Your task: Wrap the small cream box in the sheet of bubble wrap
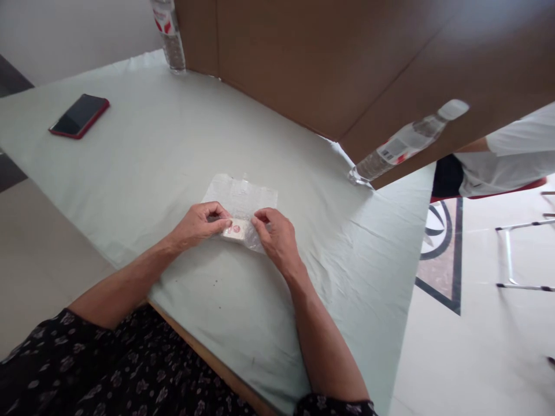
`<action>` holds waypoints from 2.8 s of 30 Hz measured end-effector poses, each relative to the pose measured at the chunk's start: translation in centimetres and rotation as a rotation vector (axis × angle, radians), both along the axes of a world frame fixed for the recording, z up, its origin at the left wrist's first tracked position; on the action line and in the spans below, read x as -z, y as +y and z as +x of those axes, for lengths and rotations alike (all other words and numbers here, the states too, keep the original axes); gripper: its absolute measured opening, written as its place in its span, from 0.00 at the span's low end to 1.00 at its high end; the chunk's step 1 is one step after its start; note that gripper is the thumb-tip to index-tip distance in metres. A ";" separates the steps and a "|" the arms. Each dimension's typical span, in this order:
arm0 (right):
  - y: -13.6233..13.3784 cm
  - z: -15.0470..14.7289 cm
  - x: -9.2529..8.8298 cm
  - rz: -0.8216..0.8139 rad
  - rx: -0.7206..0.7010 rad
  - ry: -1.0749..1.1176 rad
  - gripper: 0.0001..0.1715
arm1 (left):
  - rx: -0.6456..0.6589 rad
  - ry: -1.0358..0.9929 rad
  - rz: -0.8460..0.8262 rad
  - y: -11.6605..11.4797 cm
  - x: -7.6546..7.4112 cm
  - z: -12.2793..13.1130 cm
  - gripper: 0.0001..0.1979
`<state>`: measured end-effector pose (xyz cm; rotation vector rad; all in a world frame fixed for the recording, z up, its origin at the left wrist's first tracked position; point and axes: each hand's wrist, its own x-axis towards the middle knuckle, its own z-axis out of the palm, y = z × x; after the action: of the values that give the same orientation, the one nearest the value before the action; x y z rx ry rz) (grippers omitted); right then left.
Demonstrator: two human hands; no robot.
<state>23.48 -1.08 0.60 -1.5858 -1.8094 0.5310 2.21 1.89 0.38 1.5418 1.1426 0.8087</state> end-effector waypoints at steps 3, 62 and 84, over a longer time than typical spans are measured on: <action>-0.9 -0.6 -1.7 0.289 -0.030 -0.192 0.08 | 0.018 0.004 -0.018 0.0 -0.2 0.0 0.09; -2.3 -3.1 -1.9 0.327 -0.344 -0.613 0.09 | -0.123 0.560 0.154 -0.3 -0.6 -3.9 0.15; -2.3 -3.2 -1.8 0.350 -0.337 -0.631 0.07 | -0.221 0.125 -0.497 -2.3 -2.7 -5.0 0.30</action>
<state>20.24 -3.36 2.37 -1.2873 -2.4944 -0.1785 -2.76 -0.41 3.10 1.0758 1.4938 0.5187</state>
